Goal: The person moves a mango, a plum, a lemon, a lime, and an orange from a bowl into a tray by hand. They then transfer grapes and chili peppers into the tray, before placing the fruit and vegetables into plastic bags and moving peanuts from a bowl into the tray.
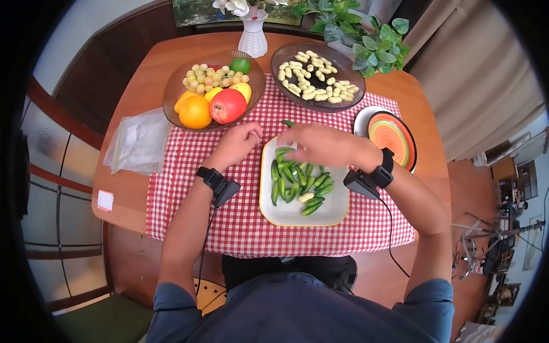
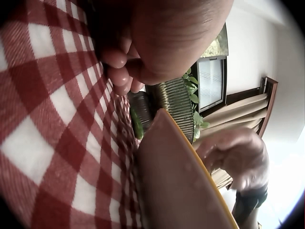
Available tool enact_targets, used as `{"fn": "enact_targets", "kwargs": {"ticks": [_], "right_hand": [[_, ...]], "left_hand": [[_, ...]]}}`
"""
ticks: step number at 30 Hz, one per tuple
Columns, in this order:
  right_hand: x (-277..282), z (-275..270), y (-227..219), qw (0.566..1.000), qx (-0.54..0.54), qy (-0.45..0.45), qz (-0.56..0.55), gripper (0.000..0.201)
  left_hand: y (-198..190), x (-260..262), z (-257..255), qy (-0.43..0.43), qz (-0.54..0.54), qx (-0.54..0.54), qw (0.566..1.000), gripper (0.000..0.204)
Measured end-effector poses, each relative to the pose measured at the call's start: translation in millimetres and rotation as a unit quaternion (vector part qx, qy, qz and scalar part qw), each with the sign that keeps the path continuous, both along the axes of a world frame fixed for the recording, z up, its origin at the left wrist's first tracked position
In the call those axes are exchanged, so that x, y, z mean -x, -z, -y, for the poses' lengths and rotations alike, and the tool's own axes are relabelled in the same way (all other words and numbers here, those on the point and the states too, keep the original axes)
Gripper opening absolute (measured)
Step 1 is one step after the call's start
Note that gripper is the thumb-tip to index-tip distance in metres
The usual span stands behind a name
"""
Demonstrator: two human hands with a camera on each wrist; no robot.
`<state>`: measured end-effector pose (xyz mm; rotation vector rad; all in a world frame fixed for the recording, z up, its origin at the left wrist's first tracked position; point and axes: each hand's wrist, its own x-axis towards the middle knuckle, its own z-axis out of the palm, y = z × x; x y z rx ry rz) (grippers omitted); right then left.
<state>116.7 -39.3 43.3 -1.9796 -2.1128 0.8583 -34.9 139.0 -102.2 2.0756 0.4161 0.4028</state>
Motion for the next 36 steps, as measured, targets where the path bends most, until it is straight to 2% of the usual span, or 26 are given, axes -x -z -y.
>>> {"fn": "enact_targets", "kwargs": {"ticks": [2,3,4,5,6,7,8,9,10,12,14,15,18,19,22,23,26,27,30,34,36], "right_hand": [[-15.0,-9.9,28.0,0.993,-0.116,0.014,0.013,0.032],[-15.6,-11.1,38.4,0.98,-0.177,0.025,0.088,0.032],[-19.4,-12.7,44.4,0.978,-0.172,0.024,0.111,0.032],[-26.2,-17.3,53.5,0.977,-0.172,0.012,0.125,0.033],[-32.0,-21.0,69.7,0.977,-0.154,0.039,0.144,0.033],[-37.2,-25.8,77.7,0.984,-0.106,0.07,0.128,0.035],[-32.9,-29.9,78.8,0.983,-0.105,0.083,0.123,0.035],[-35.4,-33.3,74.0,0.993,-0.065,0.047,0.09,0.034],[-37.0,-33.9,73.8,0.992,-0.071,0.044,0.094,0.034],[-42.9,-32.1,82.8,0.992,-0.076,0.079,0.065,0.031],[-35.3,-23.6,83.5,0.986,-0.148,0.064,0.045,0.023],[-33.4,-18.3,81.2,0.98,-0.184,0.062,0.038,0.02],[-6.9,2.0,57.0,0.961,-0.26,0.072,0.06,0.01],[-7.1,10.1,54.5,0.96,-0.268,0.062,0.054,0.011],[2.1,35.7,47.4,0.979,-0.141,0.15,0.013,0.013],[0.7,43.5,51.5,0.979,-0.165,0.122,-0.011,0.021],[13.1,64.2,49.3,0.979,-0.136,0.153,-0.024,0.029],[8.8,68.8,52.8,0.983,-0.134,0.126,-0.012,0.041],[21.8,78.9,54.7,0.975,-0.208,0.055,0.054,0.049],[44.4,86.7,67.4,0.986,-0.139,0.05,0.071,0.067],[47.2,87.6,78.8,0.982,-0.144,0.03,0.119,0.073]], "left_hand": [[4.2,-3.2,0.8,0.007,0.038,-0.009,0.999,0.016],[10.8,-6.8,0.9,0.011,0.069,-0.02,0.997,0.016],[15.5,-5.5,-0.4,0.006,0.094,-0.032,0.995,0.016],[13.9,-7.5,0.9,0.026,0.089,0.008,0.996,0.015],[20.5,-9.4,-0.2,0.032,0.14,-0.011,0.99,0.015],[28.2,-12.1,-7.4,0.04,0.093,-0.045,0.994,0.021],[25.3,-7.6,-5.7,0.017,0.08,-0.029,0.996,0.021],[21.7,-6.1,-5.1,0.003,0.043,-0.068,0.997,0.018],[24.0,-8.1,-3.9,-0.011,0.075,-0.091,0.993,0.017],[8.4,-0.6,0.5,-0.028,0.037,-0.073,0.996,0.018],[10.6,-1.6,1.5,-0.039,0.058,-0.072,0.995,0.02],[8.6,-0.9,0.5,-0.036,0.032,-0.042,0.998,0.02],[11.0,-1.3,0.2,-0.041,0.06,-0.044,0.996,0.02],[10.7,-1.4,2.3,-0.048,0.061,-0.077,0.994,0.02],[5.6,5.4,9.0,-0.031,0.061,-0.068,0.995,0.02],[-1.1,10.9,11.2,-0.022,0.048,-0.049,0.997,0.019],[-10.9,30.8,16.8,-0.008,0.076,-0.051,0.996,0.018],[-14.8,39.9,18.7,-0.006,0.066,-0.056,0.996,0.018],[-25.5,68.5,26.2,-0.005,0.05,-0.07,0.996,0.018],[-24.3,97.1,39.1,-0.017,0.035,-0.071,0.997,0.018],[-26.5,110.8,46.5,-0.024,0.025,-0.065,0.997,0.018]]}}
